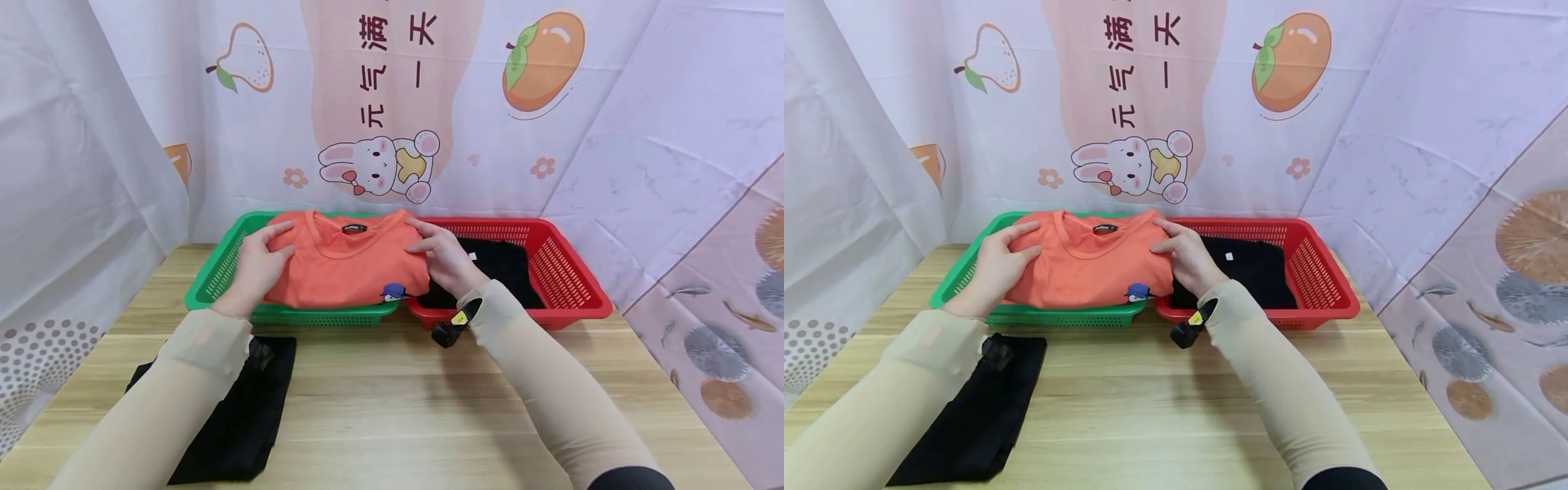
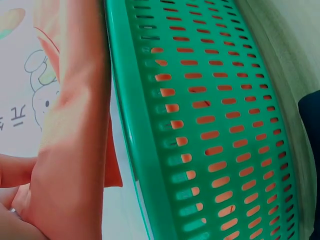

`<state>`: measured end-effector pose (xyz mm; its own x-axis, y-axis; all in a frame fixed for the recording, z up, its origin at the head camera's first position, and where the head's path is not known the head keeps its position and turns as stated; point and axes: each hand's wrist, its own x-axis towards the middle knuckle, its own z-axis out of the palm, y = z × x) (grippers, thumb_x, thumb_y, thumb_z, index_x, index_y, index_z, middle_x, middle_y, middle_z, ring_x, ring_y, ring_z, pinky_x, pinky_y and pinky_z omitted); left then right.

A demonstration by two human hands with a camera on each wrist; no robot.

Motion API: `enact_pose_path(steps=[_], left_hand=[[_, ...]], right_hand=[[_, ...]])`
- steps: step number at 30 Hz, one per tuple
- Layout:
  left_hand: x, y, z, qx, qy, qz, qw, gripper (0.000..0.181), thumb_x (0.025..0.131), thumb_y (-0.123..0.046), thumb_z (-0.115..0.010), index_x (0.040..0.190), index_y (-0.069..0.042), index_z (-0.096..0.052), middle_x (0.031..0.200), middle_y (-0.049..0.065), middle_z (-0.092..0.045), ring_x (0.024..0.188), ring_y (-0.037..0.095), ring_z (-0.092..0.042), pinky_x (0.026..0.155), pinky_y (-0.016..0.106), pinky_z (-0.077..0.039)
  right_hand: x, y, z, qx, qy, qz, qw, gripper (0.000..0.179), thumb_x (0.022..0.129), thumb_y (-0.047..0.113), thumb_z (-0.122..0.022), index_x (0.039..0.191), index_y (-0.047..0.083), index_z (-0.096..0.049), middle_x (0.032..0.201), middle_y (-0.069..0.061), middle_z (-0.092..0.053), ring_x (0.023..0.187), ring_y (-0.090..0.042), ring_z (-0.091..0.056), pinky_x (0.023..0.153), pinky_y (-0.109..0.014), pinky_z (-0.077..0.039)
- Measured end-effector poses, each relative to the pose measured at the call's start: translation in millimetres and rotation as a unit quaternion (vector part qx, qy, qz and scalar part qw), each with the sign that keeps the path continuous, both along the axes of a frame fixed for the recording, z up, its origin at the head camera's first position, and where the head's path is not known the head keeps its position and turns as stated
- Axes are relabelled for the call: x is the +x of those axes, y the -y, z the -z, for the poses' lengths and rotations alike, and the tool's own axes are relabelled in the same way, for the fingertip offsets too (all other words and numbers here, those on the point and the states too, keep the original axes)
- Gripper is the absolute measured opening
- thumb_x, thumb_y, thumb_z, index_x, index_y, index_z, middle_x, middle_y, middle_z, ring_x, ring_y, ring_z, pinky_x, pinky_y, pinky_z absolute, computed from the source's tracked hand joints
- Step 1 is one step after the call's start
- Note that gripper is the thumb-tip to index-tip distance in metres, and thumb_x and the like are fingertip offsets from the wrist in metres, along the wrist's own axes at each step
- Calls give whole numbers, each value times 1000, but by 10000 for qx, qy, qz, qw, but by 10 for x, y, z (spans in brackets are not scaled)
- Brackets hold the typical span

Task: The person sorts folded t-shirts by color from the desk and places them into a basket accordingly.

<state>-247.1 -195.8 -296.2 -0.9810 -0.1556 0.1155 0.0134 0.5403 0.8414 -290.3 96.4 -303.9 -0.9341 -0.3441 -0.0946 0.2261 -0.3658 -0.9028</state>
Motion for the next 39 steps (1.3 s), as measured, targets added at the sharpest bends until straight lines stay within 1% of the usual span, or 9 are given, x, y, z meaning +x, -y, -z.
enact_pose_path(steps=[7,12,17,22,28,31,34,36,39], left_hand=[[-63,73,11,-110,-83,-103,9999,48,100,-8,-54,147,-13,-49,159,16,-35,145,34,-31,113,54,-37],[-100,137,33,-213,-101,-232,9995,48,101,-10,-53,148,-16,-48,159,14,-35,143,33,-33,111,53,-40],[-158,218,75,-335,8,-357,9988,49,103,-13,-49,150,-20,-44,160,13,-34,133,34,-42,92,40,-53],[-211,291,120,-456,21,-433,9980,48,103,-15,-48,151,-20,-43,159,12,-35,109,30,-54,67,19,-48],[-255,364,186,-738,8,-526,9959,49,102,-12,-49,150,-18,-44,155,16,-41,58,20,-49,54,23,-43],[-268,390,220,-765,43,-541,9956,49,102,-11,-49,150,-17,-44,154,17,-42,48,18,-44,53,24,-41],[-266,401,250,-799,-25,-551,9953,49,102,-10,-48,150,-16,-45,154,17,-42,57,24,-50,56,29,-43],[-257,404,263,-824,-88,-542,9951,49,102,-10,-47,150,-15,-45,154,17,-42,83,30,-61,68,34,-49],[-239,405,273,-787,-134,-532,9954,49,102,-8,-46,150,-14,-44,155,17,-41,125,37,-50,86,43,-50]], right_hand=[[-55,98,69,272,-350,401,9982,65,91,-15,-51,151,7,-40,158,-7,-38,145,-24,-36,118,-41,-34],[-72,205,131,78,-211,836,9962,62,89,-18,-54,147,5,-47,153,-8,-46,141,-25,-43,114,-41,-38],[-76,354,157,5,-147,1011,9948,62,87,-20,-55,144,5,-51,151,-8,-48,139,-26,-45,112,-41,-41],[-96,469,180,47,-149,1022,9946,61,87,-19,-56,142,8,-55,152,-6,-47,140,-25,-44,112,-40,-41],[-108,571,249,198,7,1004,9947,60,87,-18,-58,140,10,-57,152,-4,-47,142,-24,-42,112,-40,-42],[-105,615,277,310,12,1022,9943,60,85,-18,-59,139,10,-58,151,-5,-48,141,-25,-42,112,-40,-42],[-103,643,297,457,9,1023,9937,60,85,-17,-60,138,10,-59,151,-4,-48,141,-24,-42,112,-39,-42],[-99,651,308,568,-25,1044,9929,59,85,-17,-61,138,10,-60,151,-5,-48,141,-24,-43,112,-39,-42],[-87,648,321,765,-112,1046,9915,57,86,-16,-60,138,8,-59,151,-6,-48,141,-24,-44,111,-39,-43]])
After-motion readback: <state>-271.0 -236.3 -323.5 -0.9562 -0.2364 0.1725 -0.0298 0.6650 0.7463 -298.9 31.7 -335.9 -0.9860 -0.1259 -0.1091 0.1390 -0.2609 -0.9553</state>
